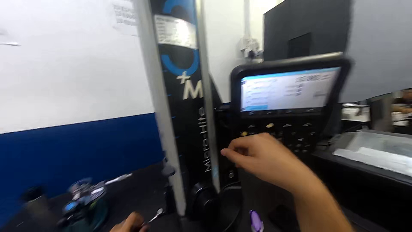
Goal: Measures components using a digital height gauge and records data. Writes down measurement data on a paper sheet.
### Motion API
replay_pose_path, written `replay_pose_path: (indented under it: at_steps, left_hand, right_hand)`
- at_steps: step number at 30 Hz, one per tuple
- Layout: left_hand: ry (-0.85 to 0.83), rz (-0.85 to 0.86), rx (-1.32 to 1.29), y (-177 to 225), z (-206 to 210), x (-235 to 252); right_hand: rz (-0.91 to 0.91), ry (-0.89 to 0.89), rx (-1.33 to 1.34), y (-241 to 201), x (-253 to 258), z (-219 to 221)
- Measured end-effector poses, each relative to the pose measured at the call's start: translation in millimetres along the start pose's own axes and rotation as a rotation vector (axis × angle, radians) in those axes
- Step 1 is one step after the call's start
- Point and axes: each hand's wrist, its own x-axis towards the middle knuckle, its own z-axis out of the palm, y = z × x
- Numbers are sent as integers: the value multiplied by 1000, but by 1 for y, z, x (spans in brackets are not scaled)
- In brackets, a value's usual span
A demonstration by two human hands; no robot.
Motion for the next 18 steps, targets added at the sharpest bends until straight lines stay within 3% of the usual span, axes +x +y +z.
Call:
replay_pose_path:
  at_steps: [2, 5, 18]
  left_hand:
    - [57, -18, -2, 1, 3, -2]
    - [89, -46, 30, -2, 9, 0]
    - [27, -43, 63, -4, 3, 1]
  right_hand:
    - [-196, 77, 59, -6, 3, 17]
    - [-336, 140, 106, -18, 11, 42]
    - [-462, 177, 144, -51, 15, 110]
